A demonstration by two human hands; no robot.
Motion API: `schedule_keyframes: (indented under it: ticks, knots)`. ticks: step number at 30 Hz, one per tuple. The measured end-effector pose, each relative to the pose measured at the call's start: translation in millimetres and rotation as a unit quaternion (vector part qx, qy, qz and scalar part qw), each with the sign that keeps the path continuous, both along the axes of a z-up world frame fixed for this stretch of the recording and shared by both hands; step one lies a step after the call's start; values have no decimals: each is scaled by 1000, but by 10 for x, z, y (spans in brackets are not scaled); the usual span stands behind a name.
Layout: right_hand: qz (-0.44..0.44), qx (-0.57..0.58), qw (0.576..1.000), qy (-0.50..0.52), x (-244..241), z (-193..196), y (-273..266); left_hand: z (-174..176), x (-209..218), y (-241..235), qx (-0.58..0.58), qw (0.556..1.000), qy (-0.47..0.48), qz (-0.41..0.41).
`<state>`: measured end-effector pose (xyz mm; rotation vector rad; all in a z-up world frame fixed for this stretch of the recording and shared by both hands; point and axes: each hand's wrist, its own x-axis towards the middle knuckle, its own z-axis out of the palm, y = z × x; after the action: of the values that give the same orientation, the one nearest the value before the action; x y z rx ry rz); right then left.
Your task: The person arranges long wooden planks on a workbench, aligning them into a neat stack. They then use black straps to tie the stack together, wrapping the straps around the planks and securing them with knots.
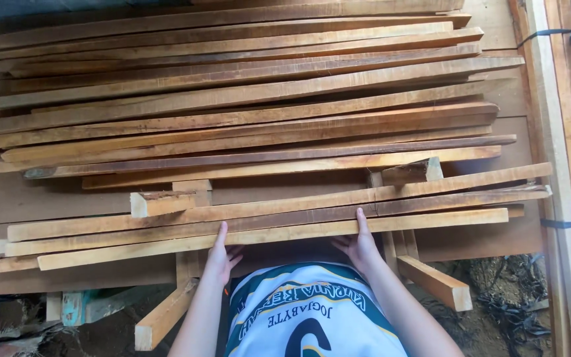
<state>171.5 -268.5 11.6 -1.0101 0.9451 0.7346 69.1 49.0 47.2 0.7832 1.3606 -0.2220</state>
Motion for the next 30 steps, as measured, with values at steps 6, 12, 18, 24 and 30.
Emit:
schedule_keyframes:
  ticks: [6,12,18,24,30]
  knots:
    - [332,-143,932,-13,-120,-322,-491,-256,-334,171,59,891,77,-444]
    - [537,-389,630,-404,-198,305,15,-246,-188,-134,489,694,-131,-513]
    - [703,-425,353,-447,150,365,585,-318,233,-268,564,421,-69,-707]
    - [671,-404,349,-514,349,215,592,-703,265,-113,620,388,-105,-674]
    - [622,-415,337,-572,364,120,561,-664,290,-122,662,385,-161,-623]
